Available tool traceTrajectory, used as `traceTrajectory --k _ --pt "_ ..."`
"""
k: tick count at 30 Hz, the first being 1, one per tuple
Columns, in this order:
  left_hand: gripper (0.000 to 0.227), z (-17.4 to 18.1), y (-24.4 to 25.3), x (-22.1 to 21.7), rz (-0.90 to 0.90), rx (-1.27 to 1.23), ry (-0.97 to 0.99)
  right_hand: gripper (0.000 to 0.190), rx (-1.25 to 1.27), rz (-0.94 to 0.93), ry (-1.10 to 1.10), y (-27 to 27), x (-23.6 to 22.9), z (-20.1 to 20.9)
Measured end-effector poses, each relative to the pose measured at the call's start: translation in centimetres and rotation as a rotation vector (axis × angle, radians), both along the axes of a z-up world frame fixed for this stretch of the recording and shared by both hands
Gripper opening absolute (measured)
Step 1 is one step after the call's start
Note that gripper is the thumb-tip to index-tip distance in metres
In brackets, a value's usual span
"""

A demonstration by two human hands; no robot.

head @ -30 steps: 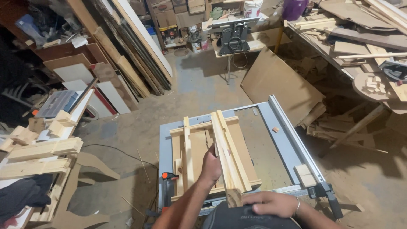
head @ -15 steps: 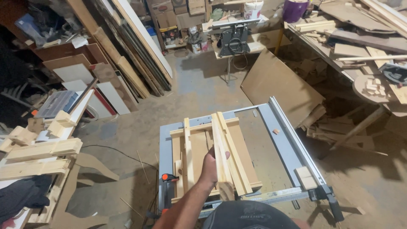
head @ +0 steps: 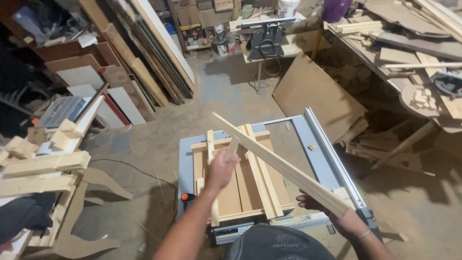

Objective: Assembling wooden slats by fitting them into pre-cut notches to create cross joints on a table saw sled.

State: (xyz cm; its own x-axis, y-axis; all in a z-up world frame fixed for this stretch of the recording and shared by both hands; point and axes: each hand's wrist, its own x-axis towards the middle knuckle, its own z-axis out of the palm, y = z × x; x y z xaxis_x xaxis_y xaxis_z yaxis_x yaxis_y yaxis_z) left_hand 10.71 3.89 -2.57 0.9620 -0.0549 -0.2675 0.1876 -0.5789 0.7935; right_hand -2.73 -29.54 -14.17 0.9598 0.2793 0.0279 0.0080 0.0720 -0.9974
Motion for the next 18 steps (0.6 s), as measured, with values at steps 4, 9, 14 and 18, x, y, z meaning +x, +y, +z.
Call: traceTrajectory --k 4,9,14,18 --pt "0.039 3.7 4.4 3.1 -0.037 0.287 -0.188 0.04 -0.554 -0.352 0.596 3.8 -0.9 5.5" --pt "0.04 8.2 8.7 5.3 -0.141 0.774 -0.684 0.046 -0.735 -0.199 0.701 5.8 -2.0 4.6" --pt "0.04 6.7 9.2 7.2 -0.203 0.943 -0.871 0.046 -0.663 0.015 0.671 4.0 -0.5 -3.1" --pt "0.034 3.6 8.6 7.4 -0.367 0.978 -0.759 0.046 -0.769 -0.012 0.635 4.7 -0.2 -1.0"
